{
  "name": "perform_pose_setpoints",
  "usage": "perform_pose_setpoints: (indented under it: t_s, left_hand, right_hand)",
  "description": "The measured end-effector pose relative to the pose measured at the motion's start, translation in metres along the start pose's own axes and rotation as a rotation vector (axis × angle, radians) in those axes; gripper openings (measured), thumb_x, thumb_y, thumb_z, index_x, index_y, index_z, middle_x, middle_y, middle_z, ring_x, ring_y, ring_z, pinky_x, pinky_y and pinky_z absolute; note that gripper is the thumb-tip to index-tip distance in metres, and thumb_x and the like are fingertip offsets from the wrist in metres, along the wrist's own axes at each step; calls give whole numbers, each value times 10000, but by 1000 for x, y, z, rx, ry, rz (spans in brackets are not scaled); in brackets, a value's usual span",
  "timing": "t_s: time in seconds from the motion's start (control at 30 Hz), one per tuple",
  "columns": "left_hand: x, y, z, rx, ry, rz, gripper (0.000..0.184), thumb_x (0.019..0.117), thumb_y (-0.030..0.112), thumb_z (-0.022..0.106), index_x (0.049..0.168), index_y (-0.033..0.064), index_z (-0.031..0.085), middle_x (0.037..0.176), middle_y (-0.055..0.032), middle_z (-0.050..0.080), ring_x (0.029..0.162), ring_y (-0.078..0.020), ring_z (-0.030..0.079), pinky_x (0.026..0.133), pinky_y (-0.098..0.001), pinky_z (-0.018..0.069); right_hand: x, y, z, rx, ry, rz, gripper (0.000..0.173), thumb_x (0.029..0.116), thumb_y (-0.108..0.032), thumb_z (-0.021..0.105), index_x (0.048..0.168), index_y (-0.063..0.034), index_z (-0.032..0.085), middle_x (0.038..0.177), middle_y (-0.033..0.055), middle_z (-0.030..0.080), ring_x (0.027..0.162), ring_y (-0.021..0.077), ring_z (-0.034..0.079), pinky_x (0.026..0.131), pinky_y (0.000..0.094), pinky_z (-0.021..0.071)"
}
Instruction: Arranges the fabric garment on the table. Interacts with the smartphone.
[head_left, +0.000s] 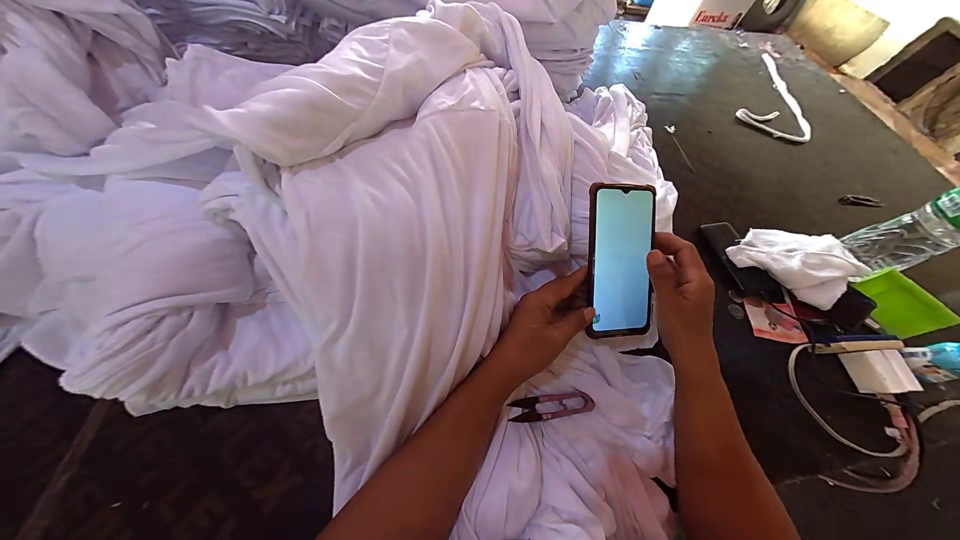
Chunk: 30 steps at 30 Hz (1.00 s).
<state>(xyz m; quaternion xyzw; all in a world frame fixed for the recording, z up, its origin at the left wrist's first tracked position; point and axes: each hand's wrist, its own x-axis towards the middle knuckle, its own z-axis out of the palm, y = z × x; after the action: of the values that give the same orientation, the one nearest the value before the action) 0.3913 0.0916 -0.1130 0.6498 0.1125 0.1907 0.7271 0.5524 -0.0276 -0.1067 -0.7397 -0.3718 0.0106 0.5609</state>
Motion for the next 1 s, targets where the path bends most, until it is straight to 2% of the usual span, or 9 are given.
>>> perform_pose_setpoints:
  t_s: [0.1,0.2,0.3,0.47,0.57,0.73,0.83,0.93,1.0]
  left_hand:
    - [0,-1,0,38,-12,13,499,990,-1,583,1473,-51,467,1270,-153,655,1064,-64,663,963,-205,523]
    - [1,-3,0,50,-16,21,495,988,-5,584,1470,-41,477,1268,-151,659,1062,-74,670,959,-209,529]
    - [1,-4,0,41,-21,26,502,989,-9,582,1478,-37,469,1277,-155,657,1074,-80,671,970,-216,528]
    - [1,-4,0,35,-22,42,501,989,-8,581,1476,-41,469,1266,-154,659,1063,-79,672,960,-216,532]
    - [1,-5,-1,25,-26,45,495,990,-2,580,1474,-34,478,1267,-149,661,1064,-84,674,960,-222,536]
    - [1,-4,0,34,-16,34,493,988,-9,583,1471,-32,483,1260,-149,661,1052,-75,673,954,-214,534]
    - [1,-3,-1,23,-21,21,500,989,-12,579,1478,-30,474,1263,-148,660,1055,-73,670,959,-214,530]
    - [1,-3,-1,10,-18,20,499,989,-15,573,1477,-32,473,1265,-150,659,1060,-76,669,962,-217,530]
    - [1,-3,-2,1,-21,17,499,989,-18,571,1479,-29,473,1265,-147,659,1059,-75,668,960,-217,530]
  right_hand:
    - [0,8,2,-199,87,-215,530,1050,-381,531,1381,32,521,1316,186,544,1025,138,597,820,261,523]
    - [-1,8,2,-281,100,-392,524,1053,-397,528,1371,16,582,1417,238,511,1245,256,560,1000,345,502]
    - [-2,8,5,-274,74,-468,506,1055,-433,515,1364,-45,613,1468,215,480,1342,285,476,1100,395,412]
    - [-1,11,5,-278,87,-599,394,1076,-450,458,1274,-204,693,1502,136,471,1429,274,373,1168,457,279]
    - [-2,10,5,-284,97,-665,396,1089,-436,425,1193,-204,728,1471,99,504,1425,246,369,1177,448,250]
    - [-4,10,7,-237,81,-669,379,1087,-399,451,1110,-169,751,1453,89,528,1425,236,376,1180,412,277]
    - [-4,10,6,-179,60,-501,359,1028,-361,563,1245,-98,674,1496,151,468,1431,262,386,1159,411,348]
    - [-1,12,1,-79,-26,-330,687,934,-394,682,1493,-73,446,1619,150,302,1491,228,310,1162,399,369]
    - [1,12,-1,-31,-87,-270,885,862,-389,753,1562,-79,310,1655,145,221,1510,208,273,1172,405,357]
